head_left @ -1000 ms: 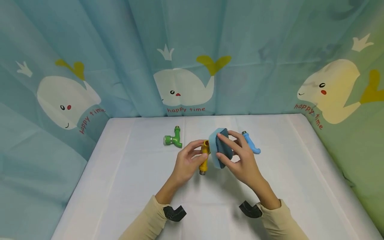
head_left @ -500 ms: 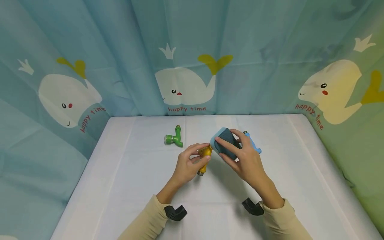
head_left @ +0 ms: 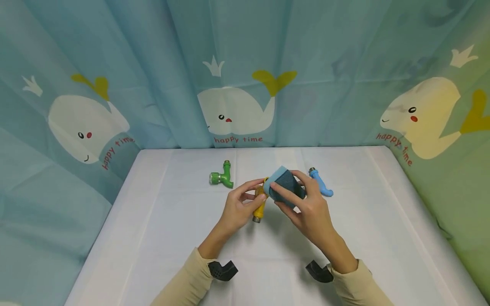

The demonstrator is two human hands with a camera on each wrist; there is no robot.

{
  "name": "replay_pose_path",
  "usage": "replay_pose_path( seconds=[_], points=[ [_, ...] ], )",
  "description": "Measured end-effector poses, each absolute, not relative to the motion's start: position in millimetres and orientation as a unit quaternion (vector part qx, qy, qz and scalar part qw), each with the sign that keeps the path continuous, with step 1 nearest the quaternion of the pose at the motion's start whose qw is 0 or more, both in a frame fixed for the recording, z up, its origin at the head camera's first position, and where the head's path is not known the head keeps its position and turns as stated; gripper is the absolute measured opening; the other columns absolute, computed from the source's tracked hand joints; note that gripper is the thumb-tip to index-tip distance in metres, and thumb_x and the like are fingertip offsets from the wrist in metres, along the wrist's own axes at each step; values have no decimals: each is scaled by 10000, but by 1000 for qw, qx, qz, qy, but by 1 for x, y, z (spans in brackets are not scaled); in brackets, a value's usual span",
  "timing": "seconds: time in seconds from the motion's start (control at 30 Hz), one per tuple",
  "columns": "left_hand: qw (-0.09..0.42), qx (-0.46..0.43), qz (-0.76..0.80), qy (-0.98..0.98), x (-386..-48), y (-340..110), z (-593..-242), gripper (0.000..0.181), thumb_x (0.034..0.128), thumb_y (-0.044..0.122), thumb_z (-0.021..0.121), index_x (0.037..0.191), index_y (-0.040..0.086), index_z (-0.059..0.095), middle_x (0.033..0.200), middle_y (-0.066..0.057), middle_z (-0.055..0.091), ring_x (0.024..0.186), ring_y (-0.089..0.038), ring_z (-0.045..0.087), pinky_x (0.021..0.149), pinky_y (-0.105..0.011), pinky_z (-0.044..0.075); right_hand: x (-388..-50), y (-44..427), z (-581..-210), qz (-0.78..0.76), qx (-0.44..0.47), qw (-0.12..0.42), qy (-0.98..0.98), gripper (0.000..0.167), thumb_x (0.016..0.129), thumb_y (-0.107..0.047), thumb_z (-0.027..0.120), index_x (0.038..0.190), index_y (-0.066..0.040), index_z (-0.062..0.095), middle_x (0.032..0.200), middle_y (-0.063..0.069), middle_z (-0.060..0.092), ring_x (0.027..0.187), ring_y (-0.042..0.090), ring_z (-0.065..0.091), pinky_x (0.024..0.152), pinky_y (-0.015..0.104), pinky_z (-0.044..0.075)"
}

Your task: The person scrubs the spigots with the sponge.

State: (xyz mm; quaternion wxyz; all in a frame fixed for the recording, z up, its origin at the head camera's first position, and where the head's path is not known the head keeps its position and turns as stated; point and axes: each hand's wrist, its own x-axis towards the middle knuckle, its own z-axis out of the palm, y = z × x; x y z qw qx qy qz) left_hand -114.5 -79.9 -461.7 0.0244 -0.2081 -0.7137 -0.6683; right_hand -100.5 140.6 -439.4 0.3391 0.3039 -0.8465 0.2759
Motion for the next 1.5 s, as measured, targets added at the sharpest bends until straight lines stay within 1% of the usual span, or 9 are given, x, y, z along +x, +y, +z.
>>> replay_pose_path(
  seconds=[0.23, 0.43, 0.63, 0.8, 0.97, 1.03, 1.17, 1.33, 1.5],
  points=[
    [-21, -180, -684, -707, -112, -80, -461, 417, 979, 74, 693, 1392, 69, 635, 1357, -139, 617, 1054, -398, 655, 822, -308, 604, -99, 139, -448, 252, 281, 375, -847, 300, 1044, -392, 601, 1307, -316, 724, 1373, 244, 541, 919, 462, 505, 633, 545, 558],
    [-69, -158, -707, -686, -111, -80, -456, 431, 1005, 104, 669, 1430, 87, 600, 1321, -200, 628, 1000, -354, 714, 826, -302, 605, -98, 141, -452, 236, 276, 377, -852, 543, 839, -122, 863, 1329, -302, 711, 1391, 250, 525, 924, 453, 483, 637, 540, 554],
    [-61, -161, -715, -677, -111, -80, -455, 432, 1001, 64, 661, 1428, 71, 595, 1305, -217, 621, 1000, -334, 718, 830, -289, 596, -96, 137, -450, 262, 285, 389, -836, 317, 997, -277, 710, 1314, -272, 723, 1404, 259, 518, 946, 439, 500, 647, 509, 556],
    [-70, -161, -727, -664, -109, -79, -457, 440, 1010, 68, 648, 1443, 63, 572, 1322, -230, 604, 1064, -353, 707, 873, -338, 604, -97, 134, -449, 256, 289, 382, -839, 462, 894, -168, 824, 1326, -293, 715, 1419, 238, 518, 945, 431, 491, 670, 499, 552],
    [-76, -154, -753, -636, -110, -81, -458, 434, 1027, 60, 617, 1456, 53, 546, 1335, -252, 576, 1097, -398, 689, 902, -383, 597, -96, 135, -450, 266, 284, 386, -837, 311, 987, -278, 724, 1297, -279, 733, 1402, 246, 525, 941, 435, 488, 653, 521, 566],
    [-67, -168, -754, -632, -111, -82, -458, 440, 1025, 51, 613, 1459, 40, 540, 1341, -250, 578, 1117, -373, 682, 921, -378, 591, -96, 134, -449, 276, 295, 375, -834, 303, 1027, -345, 650, 1314, -280, 724, 1417, 251, 515, 967, 431, 496, 653, 501, 581],
    [-61, -210, -766, -604, -111, -85, -459, 451, 1020, 26, 610, 1455, -33, 505, 1363, -281, 553, 1113, -306, 678, 958, -437, 571, -98, 137, -447, 298, 287, 338, -845, 353, 1021, -385, 649, 1348, -262, 700, 1424, 271, 499, 981, 411, 553, 626, 486, 597],
    [-63, -229, -767, -596, -111, -88, -460, 463, 1025, 49, 617, 1456, -53, 480, 1375, -297, 530, 1149, -269, 664, 990, -447, 548, -98, 140, -447, 404, 256, 270, -836, 495, 920, -247, 802, 1390, -175, 663, 1420, 232, 489, 890, 288, 603, 655, 394, 573],
    [-64, -228, -759, -606, -110, -89, -461, 478, 1026, 77, 627, 1452, -64, 463, 1389, -305, 526, 1186, -274, 651, 1003, -399, 545, -100, 140, -451, 443, 253, 219, -832, 543, 904, -202, 807, 1420, -185, 638, 1426, 202, 505, 988, 273, 617, 636, 324, 539]
  ],
)
